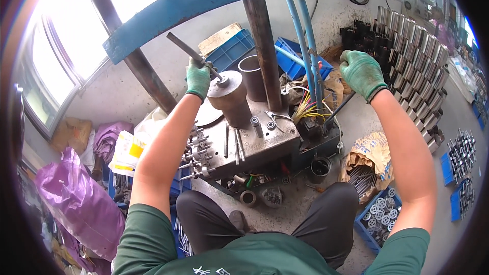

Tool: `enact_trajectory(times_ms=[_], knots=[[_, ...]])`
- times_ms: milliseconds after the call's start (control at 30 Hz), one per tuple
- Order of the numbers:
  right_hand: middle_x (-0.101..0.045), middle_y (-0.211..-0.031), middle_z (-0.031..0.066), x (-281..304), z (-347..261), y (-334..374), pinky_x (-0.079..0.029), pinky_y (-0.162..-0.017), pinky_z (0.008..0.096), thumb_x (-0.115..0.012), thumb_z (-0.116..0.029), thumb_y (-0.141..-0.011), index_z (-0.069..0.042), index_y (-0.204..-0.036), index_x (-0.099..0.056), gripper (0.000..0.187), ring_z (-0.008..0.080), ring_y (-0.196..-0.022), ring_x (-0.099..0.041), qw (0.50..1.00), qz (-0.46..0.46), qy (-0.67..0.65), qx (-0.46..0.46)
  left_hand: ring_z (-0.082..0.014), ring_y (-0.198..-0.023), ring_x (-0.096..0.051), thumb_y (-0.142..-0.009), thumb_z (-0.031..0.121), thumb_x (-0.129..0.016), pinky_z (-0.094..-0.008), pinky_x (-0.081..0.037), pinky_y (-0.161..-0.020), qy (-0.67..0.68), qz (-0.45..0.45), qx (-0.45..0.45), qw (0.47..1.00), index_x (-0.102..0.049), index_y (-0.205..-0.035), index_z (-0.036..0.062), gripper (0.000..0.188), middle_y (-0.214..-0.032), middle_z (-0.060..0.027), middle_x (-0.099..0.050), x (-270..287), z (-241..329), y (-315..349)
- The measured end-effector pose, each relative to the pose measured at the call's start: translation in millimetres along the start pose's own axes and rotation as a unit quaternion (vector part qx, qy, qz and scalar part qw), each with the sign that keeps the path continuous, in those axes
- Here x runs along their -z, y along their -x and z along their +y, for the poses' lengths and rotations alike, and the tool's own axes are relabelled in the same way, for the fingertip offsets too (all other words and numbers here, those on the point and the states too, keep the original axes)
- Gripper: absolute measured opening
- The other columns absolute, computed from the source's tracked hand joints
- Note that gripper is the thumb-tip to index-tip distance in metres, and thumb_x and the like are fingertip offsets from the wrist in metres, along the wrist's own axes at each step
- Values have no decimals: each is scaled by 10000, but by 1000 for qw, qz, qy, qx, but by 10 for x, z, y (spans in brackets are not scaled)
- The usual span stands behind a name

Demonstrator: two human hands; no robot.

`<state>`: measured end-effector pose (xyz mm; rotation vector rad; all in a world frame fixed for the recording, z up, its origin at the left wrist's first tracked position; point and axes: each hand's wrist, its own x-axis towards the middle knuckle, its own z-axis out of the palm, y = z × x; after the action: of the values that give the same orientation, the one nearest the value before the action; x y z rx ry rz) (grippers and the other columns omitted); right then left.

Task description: The person uses a press machine and handheld metal tools to assemble small gear-like components. They pick up parts from nearby bins, place them into the machine's fixture, and use a lever and a metal rod to secure and fit the pieces together.

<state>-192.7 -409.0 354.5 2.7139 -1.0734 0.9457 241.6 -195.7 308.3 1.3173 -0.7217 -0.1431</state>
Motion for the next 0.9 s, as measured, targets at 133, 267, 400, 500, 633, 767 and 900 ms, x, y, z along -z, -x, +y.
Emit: enact_trajectory(times_ms=[133, 267, 400, 500, 633, 767, 900], knots=[[-762, -999, 184, 99, -42, 129, -580, -843, 473, -608, -177, -942, -84, -1049, -754, 203, 396, -946, -727, 1000, -6, -20, 1, -183, -764, -667, -1005, -39, -653, -323, -571, -638, -115, -42, -62, 991, -524, -1194, 64, 251, -939, -87, -653, 31, -62, -123], [-761, -957, 199, 218, -210, 375, -582, -815, 471, -661, -254, -962, -37, -969, -761, 239, 398, -893, -735, 999, -43, -12, 7, -179, -761, -679, -1006, -46, -655, -317, -594, -663, -230, -81, -125, 962, -538, -1187, 42, 233, -946, -86, -646, 100, -200, -284], [-759, -1107, 216, 395, -209, 855, -589, -893, 447, -675, -291, -939, -5, -1117, -756, 347, 375, -998, -740, 998, -55, -23, 25, -198, -766, -682, -975, 57, -725, -356, -553, -697, -221, -65, -119, 966, -599, -1128, 60, 199, -882, -101, -705, 107, -191, -216], [-728, -1225, 216, 533, -33, 1284, -577, -978, 439, -665, -238, -893, 14, -1237, -718, 429, 380, -1080, -720, 991, -133, -11, 31, -170, -729, -661, -979, 53, -729, -346, -544, -677, -211, -53, -107, 970, -620, -1171, 60, 221, -878, -89, -703, -129, -12, 30], [-724, -1245, 183, 468, 55, 1514, -571, -987, 436, -661, -177, -825, -21, -1227, -719, 435, 380, -1098, -710, 966, -225, 19, 126, -117, -854, -631, -1032, 49, -685, -265, -538, -764, -181, -23, -85, 980, -646, -1139, 37, 115, -950, -40, -677, -98, -92, 67], [-739, -1218, 162, 498, -68, 1522, -584, -945, 453, -636, -206, -845, -64, -1226, -739, 419, 371, -1070, -721, 921, -338, -14, 195, -135, -720, -655, -1081, 197, -654, -323, -556, -665, -171, -16, -89, 981, -675, -1181, 44, 184, -896, -69, -709, -13, -436, 40], [-764, -1089, 184, 553, -130, 1608, -599, -898, 484, -615, -265, -843, -73, -1163, -769, 403, 384, -982, -744, 893, -414, 27, 173, -126, -730, -640, -1077, 202, -661, -320, -556, -691, -146, -26, -31, 988, -695, -1151, 24, 196, -865, -71, -707, -107, -299, 152]])
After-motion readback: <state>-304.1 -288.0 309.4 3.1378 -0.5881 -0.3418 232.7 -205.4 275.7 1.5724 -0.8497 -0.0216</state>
